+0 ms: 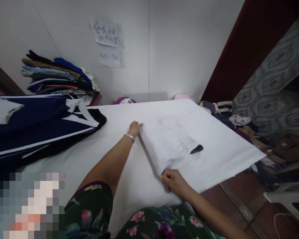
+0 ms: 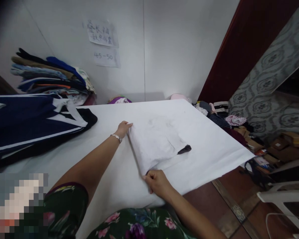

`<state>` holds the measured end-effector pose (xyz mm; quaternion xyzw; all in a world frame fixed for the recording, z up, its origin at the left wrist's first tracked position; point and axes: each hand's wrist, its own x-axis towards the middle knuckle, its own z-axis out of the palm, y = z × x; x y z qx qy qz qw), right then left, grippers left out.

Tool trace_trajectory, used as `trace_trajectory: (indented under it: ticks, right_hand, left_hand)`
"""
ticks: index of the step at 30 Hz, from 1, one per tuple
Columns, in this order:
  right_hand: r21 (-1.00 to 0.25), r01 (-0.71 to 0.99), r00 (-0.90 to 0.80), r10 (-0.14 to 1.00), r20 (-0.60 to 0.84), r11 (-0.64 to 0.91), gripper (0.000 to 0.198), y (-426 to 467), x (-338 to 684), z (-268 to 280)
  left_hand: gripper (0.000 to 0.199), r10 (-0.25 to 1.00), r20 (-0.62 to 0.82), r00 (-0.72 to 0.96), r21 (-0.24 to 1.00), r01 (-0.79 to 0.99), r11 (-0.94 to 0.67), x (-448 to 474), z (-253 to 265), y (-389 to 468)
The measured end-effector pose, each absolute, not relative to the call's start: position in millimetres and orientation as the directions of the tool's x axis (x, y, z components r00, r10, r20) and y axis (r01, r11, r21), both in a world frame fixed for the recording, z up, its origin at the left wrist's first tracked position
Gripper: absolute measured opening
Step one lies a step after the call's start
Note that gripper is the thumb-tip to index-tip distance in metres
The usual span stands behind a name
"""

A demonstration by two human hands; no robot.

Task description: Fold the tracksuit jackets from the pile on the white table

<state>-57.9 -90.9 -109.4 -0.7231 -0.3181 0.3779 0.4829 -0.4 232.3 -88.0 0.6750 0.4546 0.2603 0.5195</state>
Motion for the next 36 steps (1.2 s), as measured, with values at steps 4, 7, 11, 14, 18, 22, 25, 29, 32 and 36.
trace_trajectory:
  ticks: [4,7,11,14,18,22,25,29,32,36]
  right_hand:
    - [-0.946,0.125,0.559,0.809,-0.181,-0.298,0.045,-96,-46,-100]
    - [-0.937,-0.004,0.648,0.712,-0.268,-0.349,0.048,-101,-32,-99]
    - [-0.915,-0.262,0.632,0.662,-0.403,-0.307,0.058,-95,-16,-104]
    - [-0.904,-0.390,0.671,0.618,-0.410,-0.176,0.058,-82,-9,-103]
    - [-0.932,-0.361,0.722,0.624,-0.300,-0.031,0.060,-82,-13,-97]
    - [-0.953,-0.272,0.652,0.704,-0.283,-0.131,0.063,-98,-30,-98]
    - [-0.912,-0.320,0.540,0.741,-0.398,-0.257,0.059,-101,-41,-104]
    - [-0.913,-0.298,0.467,0.791,-0.394,-0.279,0.055,-102,-47,-93]
    - [-0.982,-0.060,0.535,0.825,-0.182,-0.177,0.045,-104,-36,-68]
    - [-0.867,0.444,0.766,0.598,0.236,-0.226,0.033,-96,19,-49]
  left_hand:
    - [0.028,0.860,-0.164,0.484,0.943,0.334,-0.008,-2,-83,235]
    - [0.037,0.818,-0.231,0.526,0.940,0.338,0.047,-6,-83,235]
    - [0.054,0.777,-0.287,0.561,0.932,0.350,0.092,-8,-87,230]
    - [0.060,0.794,-0.260,0.550,0.936,0.347,0.066,-3,-86,222]
    - [0.050,0.833,-0.145,0.533,0.952,0.305,-0.030,-2,-74,213]
    - [0.047,0.860,-0.049,0.508,0.949,0.293,-0.118,-20,-67,214]
    - [0.038,0.879,-0.071,0.471,0.930,0.351,-0.112,-37,-76,219]
    - [0.036,0.887,-0.122,0.446,0.911,0.404,-0.078,-45,-90,223]
    - [0.044,0.884,-0.144,0.444,0.907,0.416,-0.061,-44,-91,224]
    - [0.060,0.889,-0.167,0.427,0.903,0.429,-0.036,-45,-88,221]
